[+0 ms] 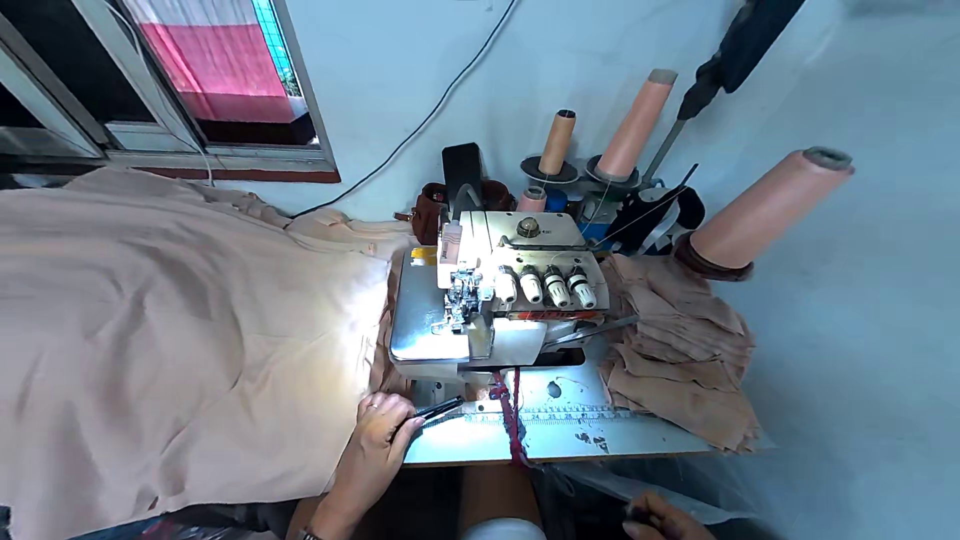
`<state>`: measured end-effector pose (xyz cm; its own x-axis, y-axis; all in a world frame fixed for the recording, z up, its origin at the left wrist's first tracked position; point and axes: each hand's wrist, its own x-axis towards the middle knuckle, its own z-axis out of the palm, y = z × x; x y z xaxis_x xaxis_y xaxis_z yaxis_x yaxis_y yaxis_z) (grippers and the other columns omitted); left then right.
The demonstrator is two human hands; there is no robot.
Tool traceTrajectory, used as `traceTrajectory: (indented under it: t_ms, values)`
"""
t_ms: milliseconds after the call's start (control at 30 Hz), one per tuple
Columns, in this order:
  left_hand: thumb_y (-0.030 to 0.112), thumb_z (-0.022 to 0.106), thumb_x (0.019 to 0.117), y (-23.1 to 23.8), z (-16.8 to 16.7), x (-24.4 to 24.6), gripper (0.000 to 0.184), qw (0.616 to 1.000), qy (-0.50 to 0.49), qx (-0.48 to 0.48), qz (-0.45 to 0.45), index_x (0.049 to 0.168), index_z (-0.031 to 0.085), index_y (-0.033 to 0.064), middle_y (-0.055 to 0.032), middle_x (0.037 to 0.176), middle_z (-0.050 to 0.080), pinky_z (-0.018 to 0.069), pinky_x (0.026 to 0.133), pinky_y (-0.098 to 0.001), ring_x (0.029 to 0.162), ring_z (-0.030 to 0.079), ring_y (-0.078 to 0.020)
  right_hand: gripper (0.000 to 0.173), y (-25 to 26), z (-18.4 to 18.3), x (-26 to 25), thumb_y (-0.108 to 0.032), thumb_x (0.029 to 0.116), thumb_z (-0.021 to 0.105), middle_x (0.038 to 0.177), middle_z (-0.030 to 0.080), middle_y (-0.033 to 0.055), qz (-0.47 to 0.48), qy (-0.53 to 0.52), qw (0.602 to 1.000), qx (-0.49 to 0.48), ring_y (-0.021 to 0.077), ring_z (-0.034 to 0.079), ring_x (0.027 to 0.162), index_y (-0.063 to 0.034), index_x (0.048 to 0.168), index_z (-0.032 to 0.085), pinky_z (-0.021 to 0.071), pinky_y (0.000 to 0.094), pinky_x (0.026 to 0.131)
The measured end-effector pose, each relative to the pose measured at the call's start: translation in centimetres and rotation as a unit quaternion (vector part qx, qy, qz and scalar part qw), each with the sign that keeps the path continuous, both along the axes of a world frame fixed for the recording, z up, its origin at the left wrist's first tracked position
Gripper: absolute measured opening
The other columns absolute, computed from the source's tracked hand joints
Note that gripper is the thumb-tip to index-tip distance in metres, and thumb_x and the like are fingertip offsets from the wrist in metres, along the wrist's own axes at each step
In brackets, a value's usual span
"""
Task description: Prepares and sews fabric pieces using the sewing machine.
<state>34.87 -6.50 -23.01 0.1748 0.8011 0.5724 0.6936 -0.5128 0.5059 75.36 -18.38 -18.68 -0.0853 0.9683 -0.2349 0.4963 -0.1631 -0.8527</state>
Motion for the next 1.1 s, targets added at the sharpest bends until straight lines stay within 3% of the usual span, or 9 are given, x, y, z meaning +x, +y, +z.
traceTrajectory:
  t_ms: [167,333,433,500,567,633,800,933,1100]
  values:
    - [0.037,0.051,0.1037,0.0,0.1,0.1,0.035,1.0,0.001,0.002,-0.004,0.089,0.072,0.0137,0.0002,0.091,0.072,0.0409,0.102,-0.0425,0.097,0.065,-0.0162,0.012,4.5,6.0,-3.0,-0.007,0.1,0.054,0.095,0.068,-0.0136,-0.042,0.177,0.957,0.228,-0.0027,0.065,0.086,-0.0129,0.108,0.061,0.0566,0.0206,0.079]
    - [0.037,0.051,0.1036,0.0,0.0,-0.1,0.034,1.0,0.001,0.005,-0.006,0.089,0.072,0.0141,0.0004,0.091,0.071,0.0401,0.102,-0.0422,0.097,0.064,-0.0163,0.021,9.8,3.6,-5.1,-0.01,0.0976,0.059,0.097,0.071,0.0053,-0.213,0.149,0.949,0.18,0.0101,0.07,0.087,-0.0001,0.117,0.061,0.0604,0.0271,0.078]
    - [0.037,0.051,0.1038,0.0,0.0,0.0,0.034,1.0,0.003,0.004,-0.009,0.089,0.072,0.0144,0.0004,0.092,0.072,0.0398,0.103,-0.0422,0.097,0.064,-0.0164,0.041,11.0,0.8,-5.6,-0.01,0.0927,0.07,0.121,0.066,0.0257,-0.204,-0.126,0.942,0.236,0.0379,0.065,0.111,0.0074,0.129,0.06,0.0534,0.0538,0.095]
    - [0.038,0.05,0.1043,0.1,-0.1,-0.1,0.035,1.0,0.005,0.008,-0.011,0.089,0.071,0.015,0.0012,0.091,0.071,0.0398,0.102,-0.0415,0.097,0.064,-0.0158,0.029,11.3,-0.1,-6.1,-0.01,0.0891,0.069,0.119,0.064,0.0294,-0.177,-0.226,0.9,0.33,0.0517,0.06,0.112,0.0051,0.114,0.07,0.048,0.0664,0.094]
    - [0.038,0.05,0.1044,0.1,-0.2,0.0,0.035,1.0,0.004,0.011,-0.009,0.088,0.07,0.0151,0.0012,0.09,0.071,0.0396,0.101,-0.0412,0.095,0.063,-0.0156,0.024,11.7,-1.2,-6.3,-0.015,0.0898,0.064,0.117,0.067,0.0222,-0.132,-0.244,0.878,0.391,0.0476,0.062,0.108,-0.0039,0.106,0.077,0.0489,0.0638,0.091]
    - [0.038,0.05,0.1047,0.1,-0.2,0.0,0.035,1.0,0.003,0.006,-0.01,0.089,0.071,0.0147,0.0007,0.091,0.07,0.0391,0.102,-0.0419,0.095,0.063,-0.0163,0.03,11.8,-2.0,-6.4,-0.017,0.093,0.065,0.132,0.065,0.0205,-0.061,-0.248,0.895,0.365,0.0474,0.06,0.119,-0.0094,0.119,0.076,0.0493,0.0621,0.098]
    - [0.036,0.051,0.1044,0.1,-0.1,0.0,0.034,1.0,0.005,0.008,-0.01,0.089,0.071,0.0141,0.0001,0.091,0.071,0.0394,0.102,-0.0423,0.096,0.064,-0.017,0.039,10.4,-1.4,-8.6,-0.017,0.0917,0.075,0.121,0.063,0.0314,-0.088,-0.306,0.91,0.264,0.0539,0.058,0.116,0.0022,0.125,0.071,0.0522,0.0609,0.094]
    - [0.037,0.051,0.1044,0.2,-0.1,-0.1,0.034,1.0,0.001,0.009,-0.013,0.088,0.071,0.0143,0.0006,0.09,0.07,0.0387,0.102,-0.0417,0.096,0.063,-0.0163,0.024,9.9,-1.2,-8.9,-0.016,0.0978,0.064,0.105,0.065,0.0268,-0.144,-0.269,0.909,0.283,0.0446,0.065,0.099,0.0026,0.105,0.076,0.0554,0.0571,0.084]
    - [0.037,0.05,0.1044,0.2,-0.2,-0.1,0.034,1.0,0.005,0.012,-0.013,0.088,0.071,0.015,0.0011,0.091,0.071,0.039,0.102,-0.0412,0.096,0.063,-0.0156,0.03,11.7,-1.8,-7.0,-0.001,0.0935,0.065,0.118,0.064,0.0307,-0.133,-0.275,0.908,0.287,0.0542,0.058,0.115,0.0017,0.122,0.071,0.0471,0.0644,0.1]
